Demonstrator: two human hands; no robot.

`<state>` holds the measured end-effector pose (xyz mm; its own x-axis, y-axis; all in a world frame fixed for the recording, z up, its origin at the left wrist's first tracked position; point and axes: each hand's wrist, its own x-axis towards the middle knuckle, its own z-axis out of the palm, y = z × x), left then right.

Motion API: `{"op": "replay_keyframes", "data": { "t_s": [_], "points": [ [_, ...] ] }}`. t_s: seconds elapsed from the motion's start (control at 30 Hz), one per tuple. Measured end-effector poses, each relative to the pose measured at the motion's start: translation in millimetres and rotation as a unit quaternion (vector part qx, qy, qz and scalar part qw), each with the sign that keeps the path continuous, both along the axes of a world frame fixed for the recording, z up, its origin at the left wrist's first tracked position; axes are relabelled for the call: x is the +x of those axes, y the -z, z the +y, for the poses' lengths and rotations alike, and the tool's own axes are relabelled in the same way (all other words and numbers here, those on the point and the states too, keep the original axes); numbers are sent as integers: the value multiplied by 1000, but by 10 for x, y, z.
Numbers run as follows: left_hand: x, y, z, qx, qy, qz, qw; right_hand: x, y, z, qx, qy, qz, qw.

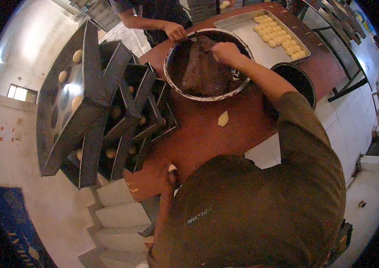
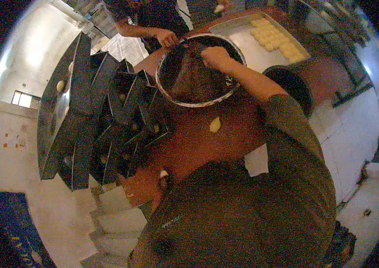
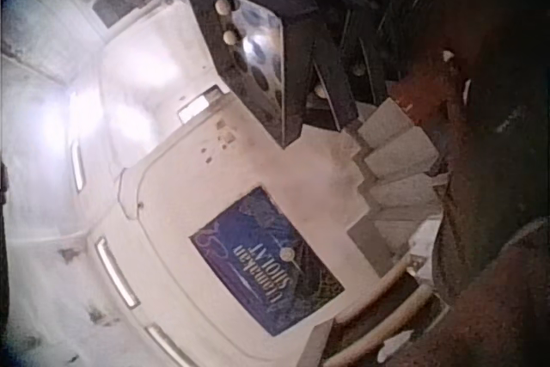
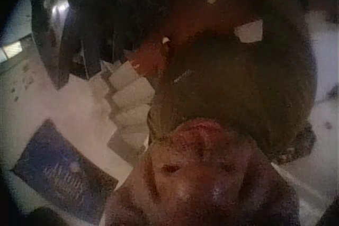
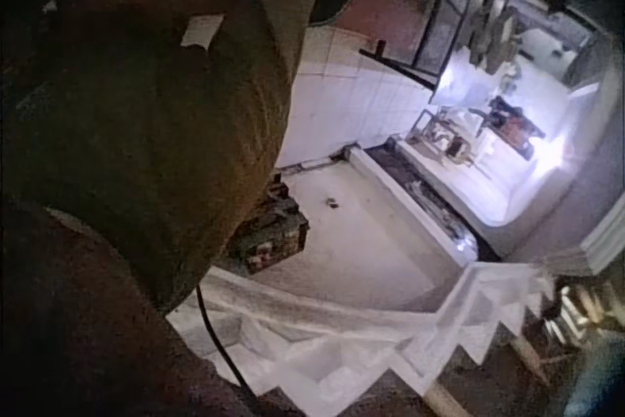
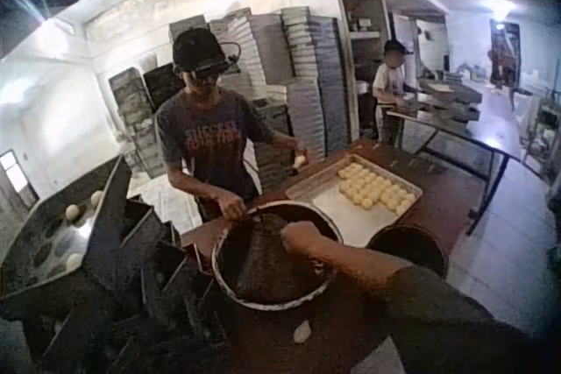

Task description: The person fills small pieces of dough with a dark spread, shapes them into rolls by hand, and places them onto a large metal baking tray while occasionally brushing the tray.

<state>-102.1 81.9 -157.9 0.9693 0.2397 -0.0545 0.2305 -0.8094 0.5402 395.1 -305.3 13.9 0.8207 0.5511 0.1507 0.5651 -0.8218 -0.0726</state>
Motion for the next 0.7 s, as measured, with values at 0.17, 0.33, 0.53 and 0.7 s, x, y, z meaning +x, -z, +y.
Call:
{"op": "replay_keyframes", "data": {
  "t_s": [0.17, 0.33, 0.53, 0.7],
  "points": [
    [386, -1434, -554, -541, -203, 15, 816, -724, -243, 81, -34, -43, 60, 997],
    [623, -1010, -323, -138, -105, 76, 982, -909, -413, -124, 33, -159, 289, 944],
    [323, -525, -564, -418, -192, -16, 888, -1708, -437, 121, 411, -50, 536, 736],
    [1211, -1493, -848, -771, -216, -108, 589, -2667, -262, 997, 464, -171, 311, 812]
  ]
}}
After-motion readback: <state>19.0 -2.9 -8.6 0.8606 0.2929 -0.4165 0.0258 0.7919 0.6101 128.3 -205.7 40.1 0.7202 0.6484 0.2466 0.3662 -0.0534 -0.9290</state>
